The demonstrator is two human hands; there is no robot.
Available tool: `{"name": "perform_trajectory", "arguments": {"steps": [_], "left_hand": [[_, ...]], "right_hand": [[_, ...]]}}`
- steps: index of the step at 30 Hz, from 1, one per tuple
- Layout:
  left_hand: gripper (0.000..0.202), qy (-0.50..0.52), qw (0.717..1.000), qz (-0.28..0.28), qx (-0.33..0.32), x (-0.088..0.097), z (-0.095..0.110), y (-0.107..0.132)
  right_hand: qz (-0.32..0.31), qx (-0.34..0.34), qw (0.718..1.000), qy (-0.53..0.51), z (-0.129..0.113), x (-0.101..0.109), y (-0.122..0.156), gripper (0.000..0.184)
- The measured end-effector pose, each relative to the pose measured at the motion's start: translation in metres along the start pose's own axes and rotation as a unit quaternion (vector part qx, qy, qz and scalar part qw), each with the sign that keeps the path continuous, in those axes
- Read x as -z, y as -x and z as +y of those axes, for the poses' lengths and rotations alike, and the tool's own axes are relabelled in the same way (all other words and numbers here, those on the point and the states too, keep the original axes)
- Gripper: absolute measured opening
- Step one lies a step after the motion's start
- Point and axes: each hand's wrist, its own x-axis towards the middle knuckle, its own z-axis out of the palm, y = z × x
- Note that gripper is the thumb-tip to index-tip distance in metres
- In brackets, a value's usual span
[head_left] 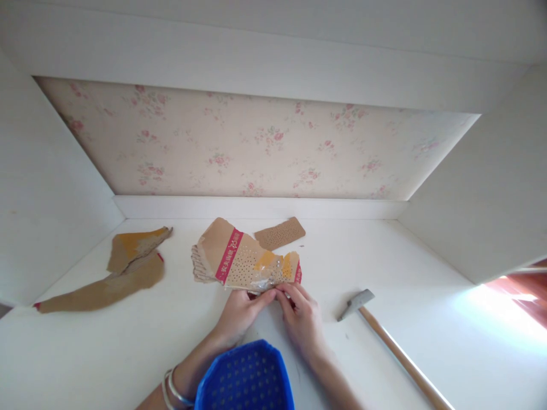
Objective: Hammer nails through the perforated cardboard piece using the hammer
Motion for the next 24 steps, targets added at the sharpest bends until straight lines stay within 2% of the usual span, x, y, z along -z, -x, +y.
{"name": "perform_trajectory", "arguments": {"steps": [2, 6, 12, 16, 22, 24], "left_hand": [[0.021, 0.004, 1.000, -0.006, -0.002, 0.000, 0.000, 0.000], [0.025, -0.023, 0.999, 0.021, 0.007, 0.002, -0.004, -0.001], [0.025, -0.062, 0.997, 0.046, -0.031, 0.002, -0.008, -0.002], [0.023, -0.052, 0.996, 0.070, -0.032, 0.002, -0.008, -0.001], [0.023, -0.055, 0.995, 0.081, -0.028, 0.000, -0.005, -0.001], [0.024, -0.071, 0.993, 0.094, -0.025, 0.000, -0.005, -0.001]], "right_hand": [[-0.004, 0.007, 1.000, 0.002, -0.003, 0.001, 0.000, 0.018], [-0.014, 0.021, 0.999, 0.031, -0.008, 0.003, 0.003, 0.019], [-0.002, 0.056, 0.992, 0.109, -0.006, 0.002, 0.010, 0.017], [-0.018, 0.079, 0.988, 0.133, -0.005, 0.001, 0.012, 0.016], [0.032, 0.068, 0.990, 0.117, -0.005, 0.002, 0.013, 0.011], [0.026, 0.079, 0.989, 0.118, -0.005, 0.001, 0.014, 0.011]]}}
